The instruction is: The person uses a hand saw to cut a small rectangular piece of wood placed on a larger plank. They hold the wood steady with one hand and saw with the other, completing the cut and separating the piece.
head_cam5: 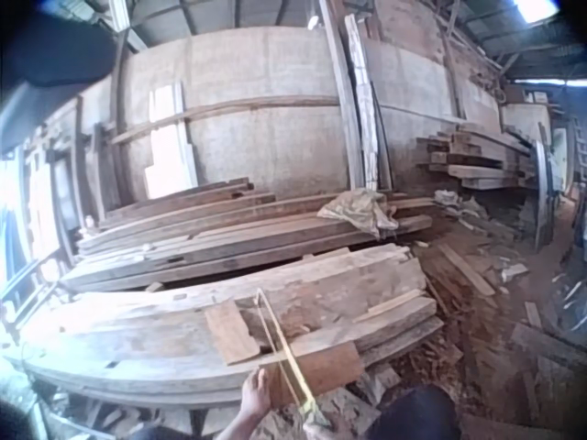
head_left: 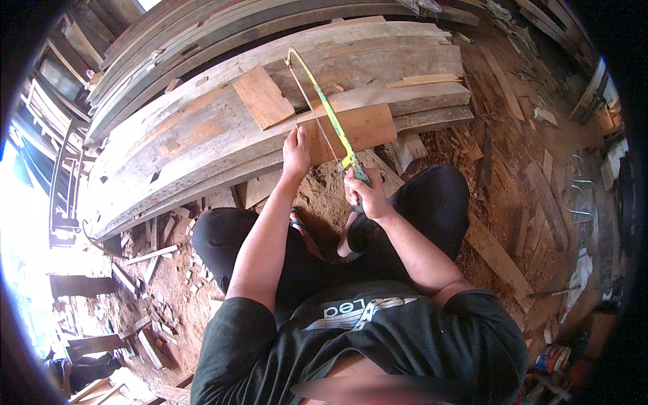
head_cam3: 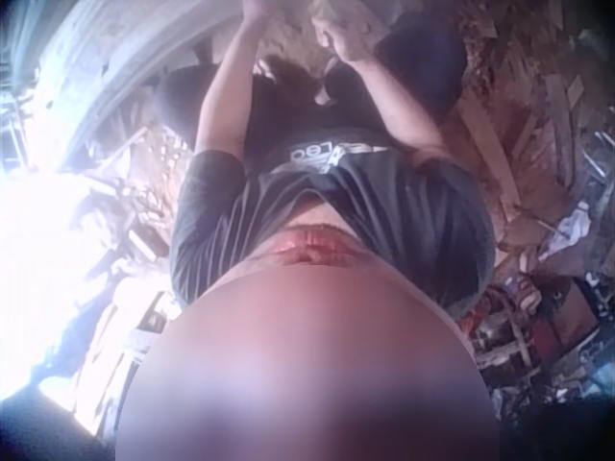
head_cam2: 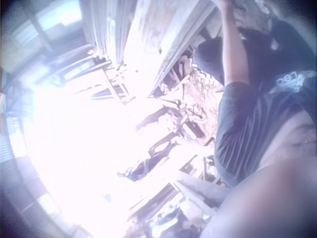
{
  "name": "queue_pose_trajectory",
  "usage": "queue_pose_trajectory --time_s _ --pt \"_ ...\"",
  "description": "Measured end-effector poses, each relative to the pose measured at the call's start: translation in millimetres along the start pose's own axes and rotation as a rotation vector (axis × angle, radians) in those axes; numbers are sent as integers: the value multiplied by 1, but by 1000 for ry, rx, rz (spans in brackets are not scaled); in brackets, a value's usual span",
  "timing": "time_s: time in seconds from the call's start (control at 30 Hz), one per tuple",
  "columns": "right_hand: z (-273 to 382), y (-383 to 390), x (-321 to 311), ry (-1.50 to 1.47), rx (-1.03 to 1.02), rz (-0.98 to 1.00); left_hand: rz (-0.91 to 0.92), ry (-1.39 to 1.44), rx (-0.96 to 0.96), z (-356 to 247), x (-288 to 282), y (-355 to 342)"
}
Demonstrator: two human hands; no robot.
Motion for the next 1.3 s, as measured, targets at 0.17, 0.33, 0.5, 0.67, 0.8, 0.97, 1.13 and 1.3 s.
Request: queue_pose_trajectory --time_s 0.17,0.33,0.5,0.67,0.8,0.97,1.13,1.3 --pt "-4 -4 -2 181 -15 -6 -28 111 -117 15 3 4" --pt "-7 -6 -5 172 -7 -11 30 45 -166 16 3 3" --pt "-11 -8 -7 163 8 31 35 11 -191 15 1 5" --pt "-9 -11 -11 403 -35 41 -9 36 -180 15 -2 4" --pt "-8 -12 -11 243 -32 37 23 55 -207 18 0 3" --pt "-7 -11 -5 -81 -33 67 27 44 -174 13 1 9" --pt "-12 -6 -4 88 -14 61 1 72 -154 12 1 6" --pt "-17 -5 0 191 -13 101 -7 120 -176 24 1 5"
Point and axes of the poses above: each hand's wrist, its own y-axis away from the middle knuckle, its own x-axis out of the palm, z = x × y, the point moved 8 cm from there along -y, towards the middle knuckle, and after that the axes turned 12 degrees about y, right-handed, at the moved point
